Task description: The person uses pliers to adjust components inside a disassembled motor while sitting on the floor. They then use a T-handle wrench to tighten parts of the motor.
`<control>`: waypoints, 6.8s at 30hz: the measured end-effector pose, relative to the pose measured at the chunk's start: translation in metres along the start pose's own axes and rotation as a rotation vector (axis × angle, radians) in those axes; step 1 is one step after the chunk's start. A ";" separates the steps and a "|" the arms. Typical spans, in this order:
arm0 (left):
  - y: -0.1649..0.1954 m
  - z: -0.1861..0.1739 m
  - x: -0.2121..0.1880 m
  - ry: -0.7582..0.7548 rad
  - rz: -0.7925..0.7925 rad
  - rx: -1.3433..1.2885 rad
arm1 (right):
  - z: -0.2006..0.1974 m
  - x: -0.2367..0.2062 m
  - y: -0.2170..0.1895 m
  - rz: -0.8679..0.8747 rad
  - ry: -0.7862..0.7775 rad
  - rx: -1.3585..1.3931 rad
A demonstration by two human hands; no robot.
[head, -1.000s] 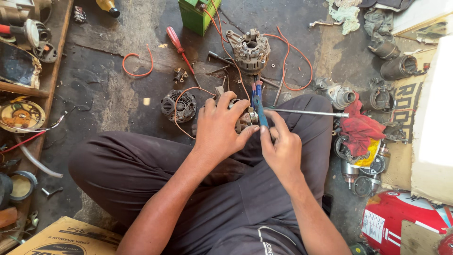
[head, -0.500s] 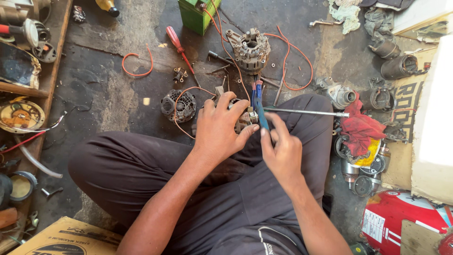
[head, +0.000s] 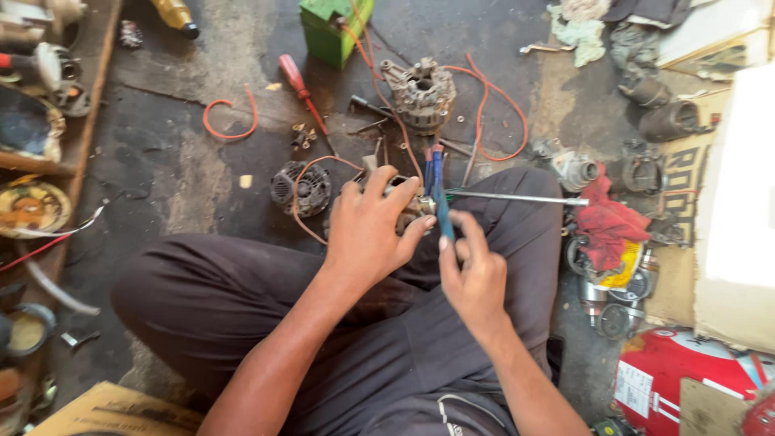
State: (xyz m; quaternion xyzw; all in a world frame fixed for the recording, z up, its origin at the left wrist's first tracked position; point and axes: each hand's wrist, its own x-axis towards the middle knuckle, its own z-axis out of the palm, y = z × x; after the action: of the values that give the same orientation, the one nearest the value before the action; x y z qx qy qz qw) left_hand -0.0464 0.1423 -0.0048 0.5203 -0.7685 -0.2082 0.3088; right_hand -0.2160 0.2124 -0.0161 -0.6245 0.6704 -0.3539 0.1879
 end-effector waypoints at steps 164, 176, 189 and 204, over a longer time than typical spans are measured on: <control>0.025 0.031 0.000 0.045 0.045 0.024 | -0.013 0.008 0.025 0.077 -0.012 -0.110; 0.029 0.033 0.000 0.055 0.025 0.056 | -0.005 0.001 0.035 0.049 0.040 0.004; 0.037 0.028 0.000 0.062 0.020 0.057 | -0.015 -0.003 0.033 0.094 0.057 0.045; 0.024 0.024 -0.007 -0.058 -0.013 0.017 | -0.017 -0.006 0.031 0.013 -0.011 -0.048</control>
State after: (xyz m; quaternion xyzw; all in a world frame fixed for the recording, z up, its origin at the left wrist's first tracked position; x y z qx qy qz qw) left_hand -0.0770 0.1575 -0.0084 0.5216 -0.7754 -0.2187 0.2808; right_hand -0.2488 0.2218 -0.0272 -0.6264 0.6816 -0.3332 0.1788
